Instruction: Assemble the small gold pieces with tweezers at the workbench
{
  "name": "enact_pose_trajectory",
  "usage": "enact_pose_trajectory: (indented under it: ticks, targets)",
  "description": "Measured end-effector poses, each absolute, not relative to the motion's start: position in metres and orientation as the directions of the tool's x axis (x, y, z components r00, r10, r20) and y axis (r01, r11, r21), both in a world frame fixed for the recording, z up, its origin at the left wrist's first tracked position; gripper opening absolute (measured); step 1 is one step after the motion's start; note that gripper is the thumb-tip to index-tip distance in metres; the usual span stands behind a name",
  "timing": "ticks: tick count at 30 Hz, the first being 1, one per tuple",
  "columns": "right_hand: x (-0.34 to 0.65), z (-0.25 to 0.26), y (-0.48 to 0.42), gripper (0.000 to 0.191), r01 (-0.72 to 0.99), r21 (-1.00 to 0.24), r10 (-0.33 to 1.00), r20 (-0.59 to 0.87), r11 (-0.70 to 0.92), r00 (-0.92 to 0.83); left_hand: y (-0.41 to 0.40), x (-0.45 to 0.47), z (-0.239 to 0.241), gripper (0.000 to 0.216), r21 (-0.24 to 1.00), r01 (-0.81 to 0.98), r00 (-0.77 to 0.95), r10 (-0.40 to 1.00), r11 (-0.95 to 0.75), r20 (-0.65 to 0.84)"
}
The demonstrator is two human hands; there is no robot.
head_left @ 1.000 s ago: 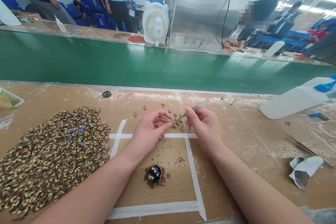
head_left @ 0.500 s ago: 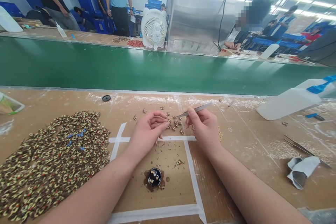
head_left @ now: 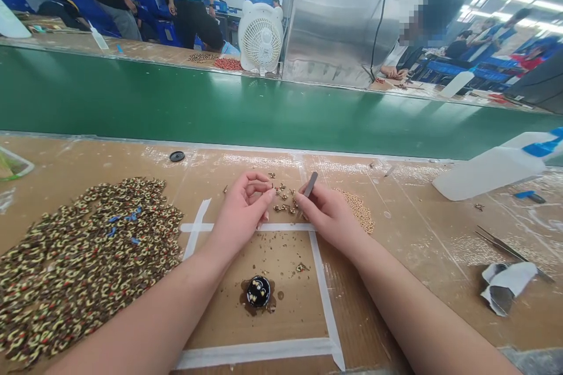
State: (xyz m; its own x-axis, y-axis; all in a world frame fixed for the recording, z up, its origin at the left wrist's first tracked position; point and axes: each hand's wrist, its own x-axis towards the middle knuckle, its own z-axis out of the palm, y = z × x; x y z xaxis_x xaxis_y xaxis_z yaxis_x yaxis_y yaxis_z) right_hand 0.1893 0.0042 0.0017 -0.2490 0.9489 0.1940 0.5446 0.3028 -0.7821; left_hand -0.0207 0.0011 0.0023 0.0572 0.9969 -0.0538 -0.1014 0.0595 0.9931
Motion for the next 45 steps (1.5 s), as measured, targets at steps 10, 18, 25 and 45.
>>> enact_pose_trajectory:
  ticks: [10, 18, 25, 45]
  targets:
    - [0.185, 0.0, 0.004, 0.028, 0.558, -0.758, 0.929, 0.172, 0.337, -0.327, 0.002, -0.022, 0.0, 0.008, 0.994, -0.082, 0.133, 0.989, 0.078, -0.067]
    - [0.182, -0.003, 0.001, 0.031, 0.507, -0.768, 0.917, 0.28, 0.392, -0.285, 0.003, -0.024, -0.003, 0.015, 0.985, -0.089, 0.153, 0.979, 0.147, -0.132]
    - [0.179, 0.003, -0.01, 0.037, 0.325, -0.823, 0.881, 0.466, 0.465, -0.083, -0.004, -0.022, 0.002, 0.037, 0.987, 0.152, 0.186, 0.98, 0.041, -0.069]
    - [0.157, -0.01, -0.005, 0.018, 0.324, -0.884, 0.93, 0.26, 0.338, -0.259, 0.011, -0.034, 0.007, 0.033, 0.861, -0.496, -0.254, 0.967, -0.116, -0.016]
